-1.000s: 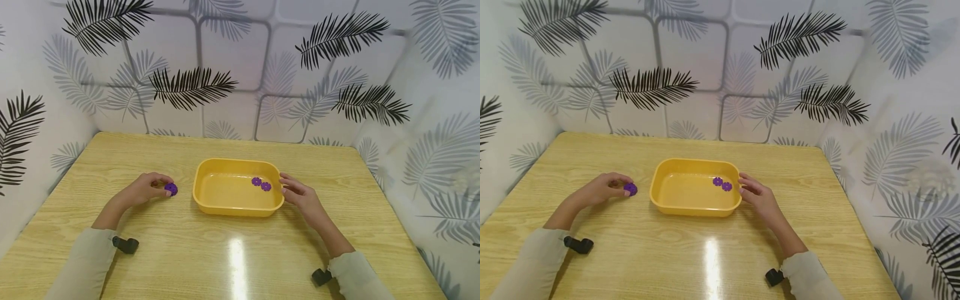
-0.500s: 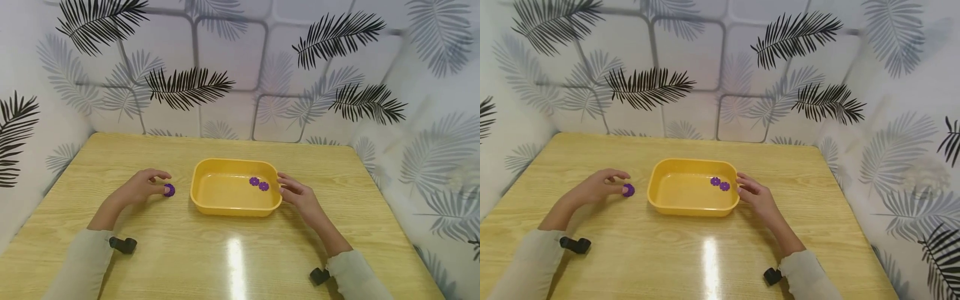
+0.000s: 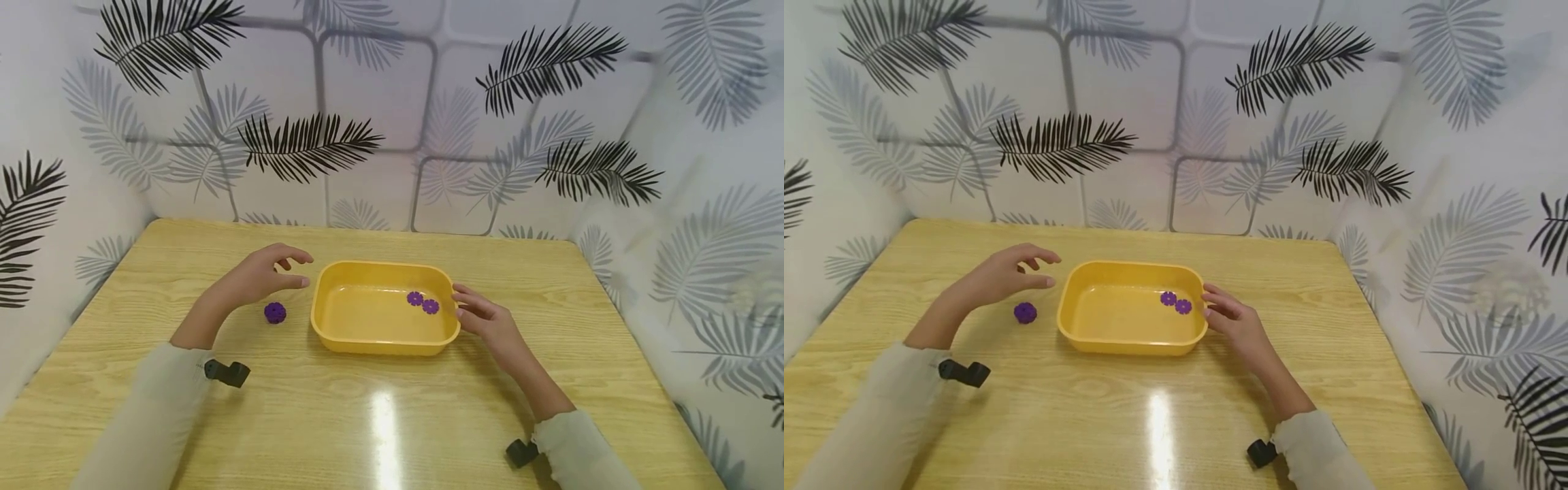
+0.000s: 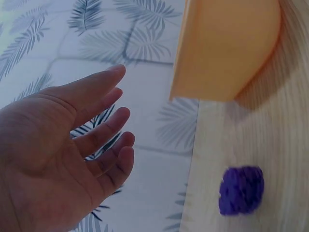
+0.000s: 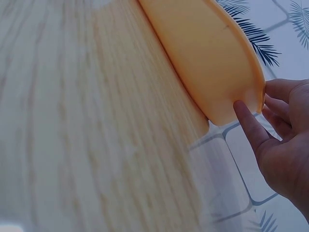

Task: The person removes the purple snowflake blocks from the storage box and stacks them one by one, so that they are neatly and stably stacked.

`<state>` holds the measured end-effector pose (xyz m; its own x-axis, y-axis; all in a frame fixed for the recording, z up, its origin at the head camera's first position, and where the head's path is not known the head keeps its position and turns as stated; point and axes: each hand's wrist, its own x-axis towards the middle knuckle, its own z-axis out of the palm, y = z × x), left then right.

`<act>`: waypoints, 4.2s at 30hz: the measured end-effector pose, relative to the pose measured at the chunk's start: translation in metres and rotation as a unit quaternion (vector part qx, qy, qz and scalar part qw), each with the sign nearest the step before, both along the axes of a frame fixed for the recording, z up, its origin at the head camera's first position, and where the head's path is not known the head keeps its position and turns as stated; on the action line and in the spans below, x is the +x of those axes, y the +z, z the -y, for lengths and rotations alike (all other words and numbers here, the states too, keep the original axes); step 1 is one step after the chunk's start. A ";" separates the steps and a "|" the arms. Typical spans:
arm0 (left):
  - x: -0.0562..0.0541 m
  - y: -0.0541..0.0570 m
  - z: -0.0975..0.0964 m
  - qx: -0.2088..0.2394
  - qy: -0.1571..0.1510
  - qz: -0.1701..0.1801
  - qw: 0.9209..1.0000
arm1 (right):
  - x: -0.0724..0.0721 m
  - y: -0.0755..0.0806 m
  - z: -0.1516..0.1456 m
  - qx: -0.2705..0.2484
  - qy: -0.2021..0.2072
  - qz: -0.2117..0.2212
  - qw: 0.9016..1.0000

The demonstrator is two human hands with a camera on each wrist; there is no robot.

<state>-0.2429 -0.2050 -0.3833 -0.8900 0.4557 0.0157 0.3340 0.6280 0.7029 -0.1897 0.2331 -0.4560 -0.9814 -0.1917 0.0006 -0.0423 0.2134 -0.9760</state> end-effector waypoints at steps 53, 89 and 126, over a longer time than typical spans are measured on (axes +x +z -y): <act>-0.041 -0.065 -0.182 0.006 -0.123 0.012 0.992 | 0.002 0.002 0.001 0.001 0.011 -0.008 1.000; -0.037 -0.074 -0.183 -0.046 -0.151 -0.003 0.987 | -0.001 0.001 0.001 0.008 0.001 0.003 1.000; -0.044 -0.071 -0.180 -0.096 -0.195 0.033 0.975 | -0.002 -0.002 0.000 0.009 -0.002 0.004 1.000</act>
<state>-0.2873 -0.0246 -0.4538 -0.6442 0.7490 -0.1546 0.5326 0.5844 0.6122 -0.1916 0.2326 -0.4576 -0.9821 -0.1878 -0.0104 -0.0340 0.2316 -0.9722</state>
